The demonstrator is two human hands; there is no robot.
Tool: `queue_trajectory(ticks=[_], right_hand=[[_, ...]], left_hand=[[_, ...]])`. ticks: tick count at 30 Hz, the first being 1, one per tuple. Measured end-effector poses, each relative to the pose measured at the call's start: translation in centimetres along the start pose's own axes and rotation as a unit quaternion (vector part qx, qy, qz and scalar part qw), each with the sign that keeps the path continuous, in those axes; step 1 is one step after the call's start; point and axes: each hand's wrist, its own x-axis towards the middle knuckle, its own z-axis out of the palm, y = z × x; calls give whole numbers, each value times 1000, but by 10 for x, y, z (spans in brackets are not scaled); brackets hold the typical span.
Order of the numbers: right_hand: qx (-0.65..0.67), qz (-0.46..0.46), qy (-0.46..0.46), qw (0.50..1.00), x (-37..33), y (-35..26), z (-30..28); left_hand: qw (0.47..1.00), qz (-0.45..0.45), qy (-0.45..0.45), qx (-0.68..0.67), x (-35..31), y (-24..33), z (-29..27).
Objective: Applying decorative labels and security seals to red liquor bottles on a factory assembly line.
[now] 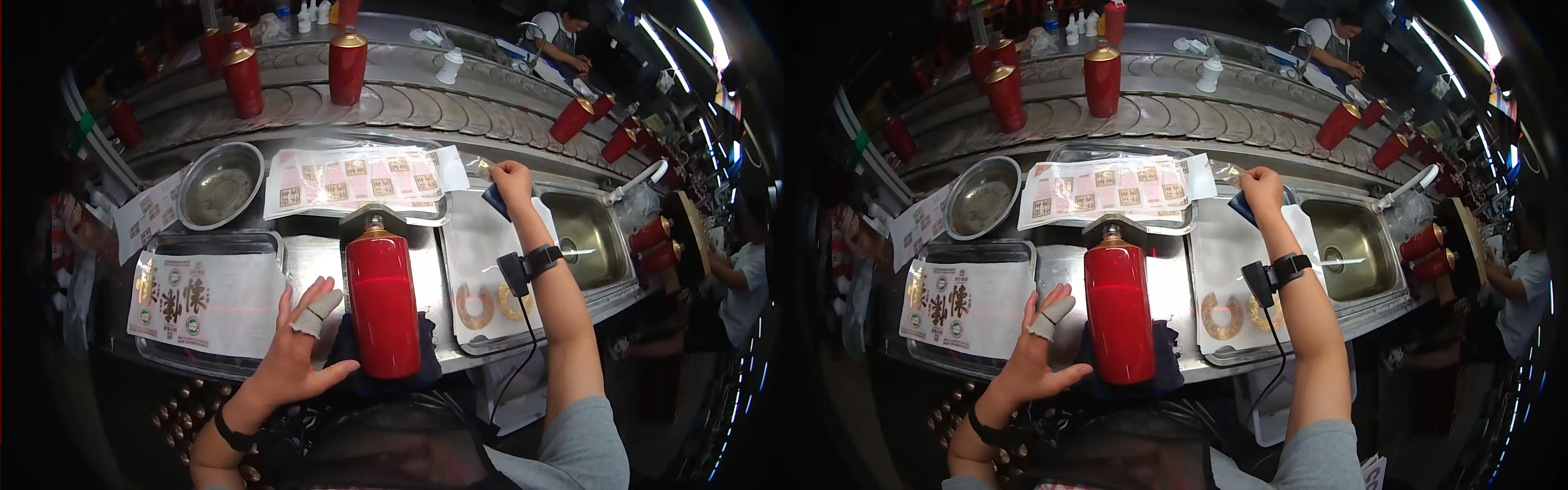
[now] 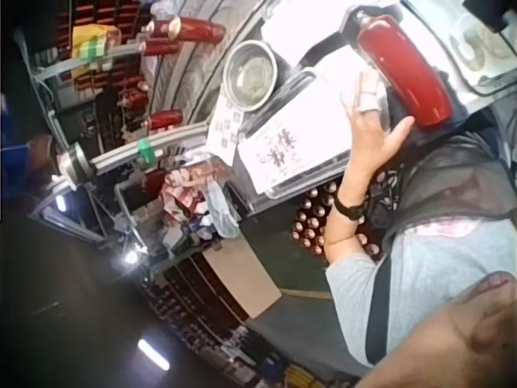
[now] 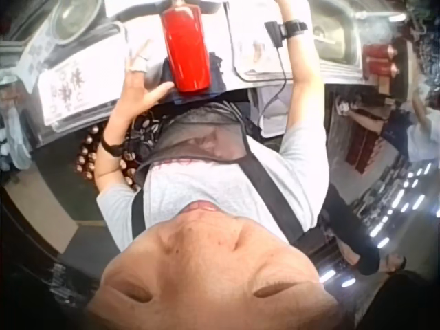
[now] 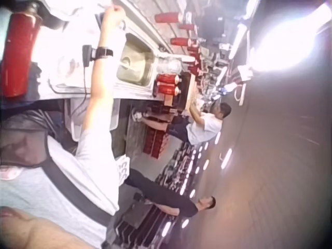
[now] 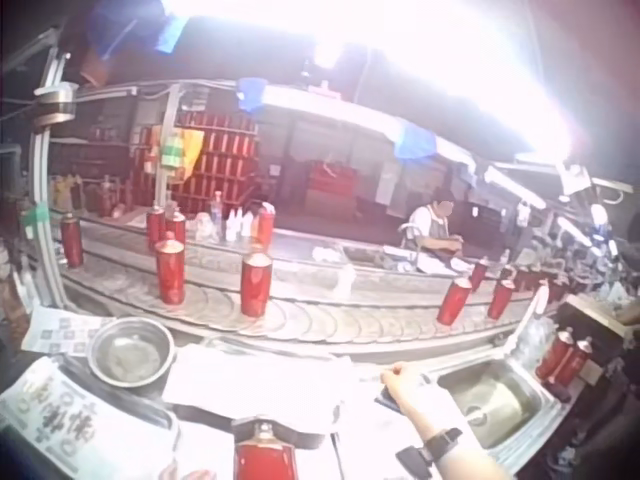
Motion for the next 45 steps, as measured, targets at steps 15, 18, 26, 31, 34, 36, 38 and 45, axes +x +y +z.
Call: queue_trajectory(ticks=[15,18,26,31,34,36,38,45], right_hand=[[-200,68,-88,973,11,46,-21],[-196,-84,-12,977,-15,9,-44],[-156,-290,-29,944,-108,-84,-98],[-113,-321,-77,937,-153,-127,-116],[-62,-325,-162,930,-173,-153,-129],[-52,-328,-202,921,-183,-171,-136],[-18,-325,-271,906,-187,-181,-141],[91,-432,-420,793,-188,-208,-107]], left_hand=[[1000,-6,-3,-4,-1,2,1],[999,10,-24,-20,1,9,-1],[997,73,-29,21,14,20,28],[993,105,2,45,22,20,42],[989,117,-32,82,32,32,32],[989,108,-49,86,32,36,29],[988,103,-66,90,31,36,28],[992,32,38,-119,8,7,20]])
